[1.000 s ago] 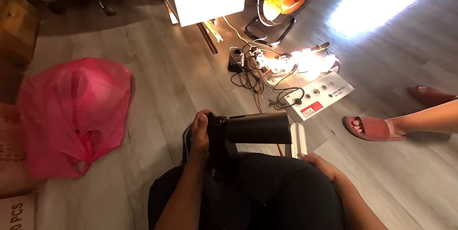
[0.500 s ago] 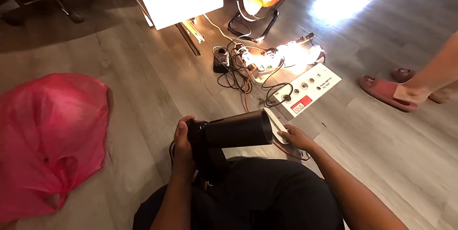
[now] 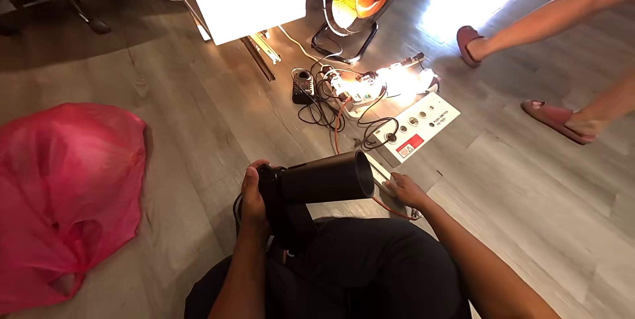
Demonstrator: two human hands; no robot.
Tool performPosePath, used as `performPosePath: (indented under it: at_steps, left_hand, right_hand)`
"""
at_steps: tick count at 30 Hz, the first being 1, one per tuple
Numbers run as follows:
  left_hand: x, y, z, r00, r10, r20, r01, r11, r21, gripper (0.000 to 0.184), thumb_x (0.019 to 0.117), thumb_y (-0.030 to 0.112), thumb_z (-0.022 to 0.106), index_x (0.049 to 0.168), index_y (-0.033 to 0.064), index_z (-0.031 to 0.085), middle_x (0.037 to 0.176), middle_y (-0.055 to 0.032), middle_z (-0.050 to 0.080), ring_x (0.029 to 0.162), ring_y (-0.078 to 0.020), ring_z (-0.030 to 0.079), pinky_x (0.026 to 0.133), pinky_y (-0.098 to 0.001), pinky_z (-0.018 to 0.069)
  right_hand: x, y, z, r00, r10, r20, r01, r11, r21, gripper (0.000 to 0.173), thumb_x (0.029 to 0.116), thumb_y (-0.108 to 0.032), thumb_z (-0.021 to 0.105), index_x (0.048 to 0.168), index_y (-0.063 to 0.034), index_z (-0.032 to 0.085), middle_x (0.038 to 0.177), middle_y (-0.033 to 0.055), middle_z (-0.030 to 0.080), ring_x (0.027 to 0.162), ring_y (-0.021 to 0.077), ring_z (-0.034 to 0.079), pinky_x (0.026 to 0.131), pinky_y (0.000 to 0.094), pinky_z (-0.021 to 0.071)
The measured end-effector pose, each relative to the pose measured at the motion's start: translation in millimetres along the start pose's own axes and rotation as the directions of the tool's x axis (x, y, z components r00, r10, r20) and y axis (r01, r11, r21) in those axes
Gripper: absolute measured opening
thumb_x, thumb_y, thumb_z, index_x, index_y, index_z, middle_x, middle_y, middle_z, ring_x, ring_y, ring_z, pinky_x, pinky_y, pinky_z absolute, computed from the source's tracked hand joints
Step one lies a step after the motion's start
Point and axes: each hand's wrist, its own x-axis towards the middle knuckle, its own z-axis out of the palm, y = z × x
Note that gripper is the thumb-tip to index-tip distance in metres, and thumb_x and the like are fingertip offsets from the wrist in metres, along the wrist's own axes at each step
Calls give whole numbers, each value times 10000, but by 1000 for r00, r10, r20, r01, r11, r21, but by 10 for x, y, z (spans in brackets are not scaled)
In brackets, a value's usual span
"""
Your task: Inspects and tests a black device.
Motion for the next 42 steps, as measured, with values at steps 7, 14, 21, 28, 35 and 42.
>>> performPosePath:
  at_steps: [7,14,21,28,35,42]
  left_hand:
    - [23,-5,-22,1000,9,0,-9,999,-54,466,1109,394,297,1214,29,568,925,-15,719,849,-90,710,799,-279,611]
    - [116,-195,1,951,-154,-269,158,987,-8,489,1113,417,311,1252,2,528,994,-113,667,884,-181,681,812,-399,603]
    - [-60,-166,117,944,59,-325,10,979,205,396,1104,277,336,1228,-36,544,1013,-97,647,915,-139,659,848,-343,583]
    - [-189,154,20,991,100,-87,-81,976,203,245,992,122,451,1144,-31,566,1008,-109,686,911,-170,679,826,-338,587]
    - [-121,222,0,976,-120,-183,110,992,-61,186,978,100,405,1040,15,559,933,-111,718,849,-153,707,765,-318,597]
    - [-165,153,77,961,265,-73,-187,825,534,281,1010,186,551,1151,-51,609,1059,-74,685,983,-99,663,886,-271,569]
  right_hand:
    - [-20,-195,-109,996,92,13,-90,991,-97,850,928,-435,717,1565,-11,346,1502,282,461,1343,455,504,1095,633,410]
    - [-639,-1621,-425,884,-297,362,332,943,-37,983,835,-562,781,1549,-17,381,1431,248,553,1298,418,547,1091,634,415]
    - [-1170,-2554,786,807,-553,206,303,688,659,559,958,-392,703,1383,-67,538,1173,61,704,1062,106,687,976,345,564]
    - [-1171,-2432,883,793,-608,27,464,632,620,507,881,-375,791,1272,-85,647,1157,2,717,1094,52,666,1000,301,551]
    - [-1056,-2378,916,659,-735,-161,738,590,327,590,880,-525,746,1252,-74,673,1216,85,699,1192,136,634,1053,390,511]
    - [-1024,-2424,831,733,-677,-67,598,594,539,598,897,-517,734,1300,-87,633,1189,19,694,1111,54,649,992,301,545]
